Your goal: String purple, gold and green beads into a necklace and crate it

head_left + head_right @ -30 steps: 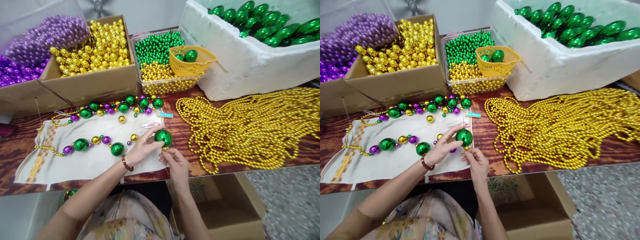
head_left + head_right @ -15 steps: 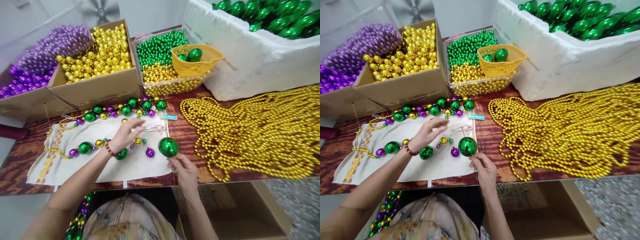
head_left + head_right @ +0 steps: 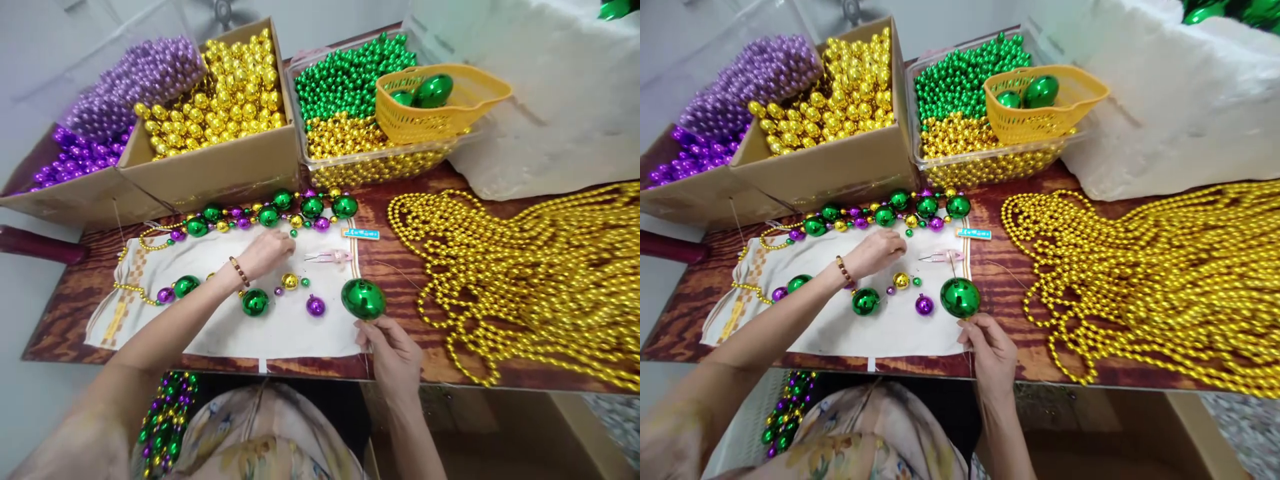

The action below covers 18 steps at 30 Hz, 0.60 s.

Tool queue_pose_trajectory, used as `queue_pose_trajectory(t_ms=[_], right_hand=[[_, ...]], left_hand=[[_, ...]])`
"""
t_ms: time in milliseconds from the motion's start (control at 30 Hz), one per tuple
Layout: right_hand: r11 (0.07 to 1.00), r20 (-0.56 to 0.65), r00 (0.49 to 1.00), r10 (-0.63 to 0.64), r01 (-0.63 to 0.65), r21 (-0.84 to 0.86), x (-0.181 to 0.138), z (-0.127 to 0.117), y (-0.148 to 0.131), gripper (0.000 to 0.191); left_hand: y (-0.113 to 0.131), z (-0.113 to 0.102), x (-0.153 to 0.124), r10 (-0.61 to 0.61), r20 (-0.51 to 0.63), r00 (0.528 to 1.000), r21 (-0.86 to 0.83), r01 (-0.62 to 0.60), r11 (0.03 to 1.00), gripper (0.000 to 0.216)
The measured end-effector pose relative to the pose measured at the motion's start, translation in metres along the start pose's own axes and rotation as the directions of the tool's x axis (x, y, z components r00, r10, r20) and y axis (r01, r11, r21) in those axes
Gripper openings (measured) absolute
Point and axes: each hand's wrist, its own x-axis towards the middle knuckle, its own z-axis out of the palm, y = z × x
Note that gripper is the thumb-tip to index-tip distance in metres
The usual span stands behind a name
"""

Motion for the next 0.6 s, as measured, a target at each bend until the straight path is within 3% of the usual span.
queue_pose_trajectory(t_ms=[100,167,300,367,467,533,600], right_hand=[[1.0,-0.004,1.0,0.011,-0.011,0.001,0.0,0.001,0.001,0.021],[1.0,-0.012,1.0,0.016,-0.016,0.004,0.0,0.002,0.001,0.021],[1.0,-0.02,1.0,0.007,-0.007,-0.007,0.0,0.001,0.001,0.022],[0.999,-0.01,1.0,-0.004,0.004,-0.033,0.0,0.0,0.0,0.025],[0.998,-0.004,1.0,-0.016,0.016,-0.065,0.001,-0.002,-0.002,0.028],[0.996,-0.01,1.0,-0.027,0.026,-0.081,0.002,-0.002,-0.004,0.03],[0.996,-0.022,0.999,-0.022,0.02,-0.091,0.002,-0.002,-0.004,0.033]], left_hand=[[-0.001,-0.005,-0.026,0.142,0.098,0.985,-0.148,-0.127,0.981,0.021],[-0.001,-0.006,-0.037,0.121,0.1,0.988,-0.186,-0.101,0.977,0.022],[-0.001,-0.009,-0.026,-0.032,-0.121,0.992,-0.193,0.008,0.981,0.023],[0.0,-0.019,-0.004,-0.055,-0.294,0.954,-0.213,-0.009,0.977,0.022],[0.005,-0.051,0.046,-0.038,-0.498,0.866,-0.181,-0.061,0.982,0.025],[0.006,-0.08,0.087,-0.023,-0.541,0.841,-0.118,-0.049,0.992,0.027],[0.004,-0.109,0.134,-0.058,-0.512,0.857,-0.063,0.029,0.998,0.027]])
